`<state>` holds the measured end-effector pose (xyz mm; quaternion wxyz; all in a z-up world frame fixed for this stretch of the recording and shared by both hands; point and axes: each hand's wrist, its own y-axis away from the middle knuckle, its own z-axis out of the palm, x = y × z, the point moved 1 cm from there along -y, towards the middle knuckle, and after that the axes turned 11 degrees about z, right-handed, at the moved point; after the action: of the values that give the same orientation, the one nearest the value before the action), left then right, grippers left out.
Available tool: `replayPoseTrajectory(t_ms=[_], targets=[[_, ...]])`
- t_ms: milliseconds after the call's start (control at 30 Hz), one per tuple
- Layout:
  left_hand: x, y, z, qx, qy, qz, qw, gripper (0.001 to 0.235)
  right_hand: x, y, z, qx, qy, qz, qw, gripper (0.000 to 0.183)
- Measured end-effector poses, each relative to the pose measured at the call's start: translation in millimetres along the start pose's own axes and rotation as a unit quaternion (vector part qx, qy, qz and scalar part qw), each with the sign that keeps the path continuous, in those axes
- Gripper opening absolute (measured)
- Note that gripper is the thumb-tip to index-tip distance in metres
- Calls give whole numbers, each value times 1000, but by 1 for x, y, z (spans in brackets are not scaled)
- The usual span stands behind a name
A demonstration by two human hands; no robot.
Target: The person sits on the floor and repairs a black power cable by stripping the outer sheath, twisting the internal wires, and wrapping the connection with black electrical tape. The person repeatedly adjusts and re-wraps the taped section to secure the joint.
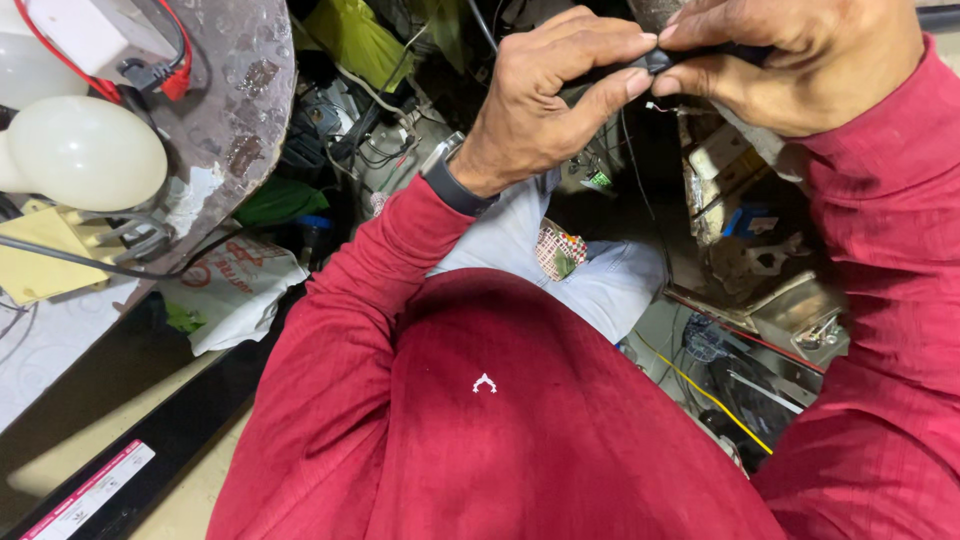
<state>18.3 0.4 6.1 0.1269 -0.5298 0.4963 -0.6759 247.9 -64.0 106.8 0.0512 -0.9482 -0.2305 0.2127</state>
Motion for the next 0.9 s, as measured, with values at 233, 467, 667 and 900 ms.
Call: replayPoseTrajectory(t_ms=[233, 467, 667, 900], targets=[[-1, 5, -15, -28, 273, -131, 953, 40, 4, 0, -3, 0, -1, -6, 1000, 30], [-25, 0, -16, -30, 345, -266, 900, 38, 9, 0, 1, -9, -47, -15, 999, 27], [-26, -12, -18, -82, 305, -296, 901, 29, 0, -5, -1, -15, -21, -4, 1000, 27], [-29, -8, -22, -101, 364, -276, 884, 36, -16, -12, -9, -13, 8, 11, 1000, 35]])
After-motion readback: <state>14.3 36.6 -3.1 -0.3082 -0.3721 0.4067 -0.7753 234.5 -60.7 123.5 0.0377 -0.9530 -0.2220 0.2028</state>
